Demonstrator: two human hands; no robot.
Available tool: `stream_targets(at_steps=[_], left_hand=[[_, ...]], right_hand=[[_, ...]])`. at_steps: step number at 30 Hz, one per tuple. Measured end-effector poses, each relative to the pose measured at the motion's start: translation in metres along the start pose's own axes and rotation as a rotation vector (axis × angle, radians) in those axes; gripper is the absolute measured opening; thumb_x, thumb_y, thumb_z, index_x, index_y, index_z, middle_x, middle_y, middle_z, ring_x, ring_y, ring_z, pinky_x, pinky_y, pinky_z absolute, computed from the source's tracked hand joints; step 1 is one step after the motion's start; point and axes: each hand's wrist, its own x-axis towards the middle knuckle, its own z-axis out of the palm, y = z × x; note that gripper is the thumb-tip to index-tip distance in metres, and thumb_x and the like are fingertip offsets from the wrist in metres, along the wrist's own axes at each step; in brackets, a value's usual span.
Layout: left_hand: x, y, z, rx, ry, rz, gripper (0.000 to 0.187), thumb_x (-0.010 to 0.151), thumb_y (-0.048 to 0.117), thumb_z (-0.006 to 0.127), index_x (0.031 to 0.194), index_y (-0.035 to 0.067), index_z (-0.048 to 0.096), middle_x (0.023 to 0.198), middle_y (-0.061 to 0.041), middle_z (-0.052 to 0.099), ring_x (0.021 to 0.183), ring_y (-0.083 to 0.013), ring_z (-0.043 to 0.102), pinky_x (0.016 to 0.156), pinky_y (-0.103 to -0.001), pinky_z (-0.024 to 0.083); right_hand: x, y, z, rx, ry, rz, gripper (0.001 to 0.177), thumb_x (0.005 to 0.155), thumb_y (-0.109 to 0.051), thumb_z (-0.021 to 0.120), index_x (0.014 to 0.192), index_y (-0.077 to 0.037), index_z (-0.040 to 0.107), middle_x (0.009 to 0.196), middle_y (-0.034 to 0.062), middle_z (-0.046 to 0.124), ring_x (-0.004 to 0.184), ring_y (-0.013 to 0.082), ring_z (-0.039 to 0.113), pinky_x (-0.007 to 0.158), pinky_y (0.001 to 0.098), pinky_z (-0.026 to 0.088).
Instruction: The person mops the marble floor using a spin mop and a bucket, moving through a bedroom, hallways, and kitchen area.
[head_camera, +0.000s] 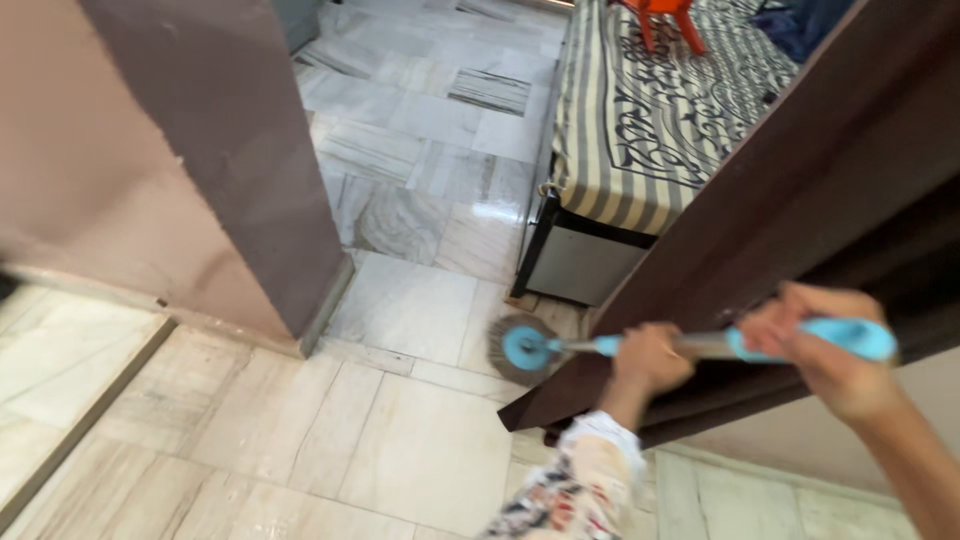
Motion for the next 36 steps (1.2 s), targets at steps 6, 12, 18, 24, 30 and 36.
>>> stream_targets(at_steps=[6,12,18,24,30,36], left_hand=[[-0.041,0.053,0.052,-0.017,-0.151,-0.024,0.054,0.074,0.043,0.074,0.119,0.015,0.075,0.119,-0.018,0.073,0.112,-0.04,0.066,0.098,-0.047,0.05],[-0.056,0.054,-0.047,0.041,-0.167,-0.012,0.044,0.07,0.039,0.07,0.107,0.019,0.081,0.106,-0.017,0.076,0.101,-0.0373,0.071,0.092,-0.046,0.055],[-0.04,-0.004,-0.185,0.129,-0.078,-0.021,0.039,0.062,0.041,0.073,0.097,0.024,0.083,0.092,-0.015,0.077,0.09,-0.0344,0.074,0.088,-0.045,0.056],[-0.024,-0.105,-0.332,0.264,0.013,-0.09,0.036,0.067,0.042,0.072,0.097,0.024,0.082,0.092,-0.014,0.076,0.091,-0.0354,0.073,0.084,-0.047,0.056],[-0.018,-0.208,-0.445,0.365,0.153,-0.217,0.029,0.069,0.039,0.07,0.088,0.019,0.08,0.093,-0.014,0.077,0.093,-0.0361,0.072,0.082,-0.048,0.057],[-0.024,-0.237,-0.503,0.361,0.251,-0.259,0.03,0.074,0.039,0.068,0.087,0.015,0.079,0.095,-0.017,0.075,0.094,-0.0397,0.07,0.082,-0.05,0.056]], right_hand=[[-0.057,-0.019,-0.062,0.112,-0.062,0.005,0.013,0.072,0.007,0.049,0.084,0.005,0.052,0.075,0.0178,0.055,0.078,0.0282,0.055,0.094,0.0548,0.049],[-0.019,-0.054,0.038,0.261,0.093,-0.198,0.005,0.075,0.003,0.051,0.074,0.005,0.055,0.066,0.0157,0.057,0.064,0.0244,0.056,0.092,0.0481,0.052],[0.072,-0.079,0.181,0.295,0.199,-0.268,0.01,0.071,0.001,0.051,0.076,0.005,0.059,0.068,0.0148,0.06,0.061,0.0269,0.064,0.08,0.0437,0.06],[0.157,-0.061,0.332,0.396,0.124,-0.317,0.011,0.065,0.001,0.054,0.076,0.002,0.056,0.065,0.0122,0.058,0.058,0.0225,0.058,0.078,0.0444,0.059],[0.211,-0.026,0.455,0.423,-0.059,-0.37,0.011,0.069,-0.002,0.05,0.079,0.001,0.054,0.066,0.0097,0.058,0.065,0.0187,0.056,0.085,0.0407,0.056],[0.252,-0.035,0.512,0.396,-0.161,-0.304,0.007,0.071,-0.003,0.055,0.075,-0.001,0.05,0.065,0.0095,0.059,0.061,0.0172,0.057,0.075,0.0357,0.055]])
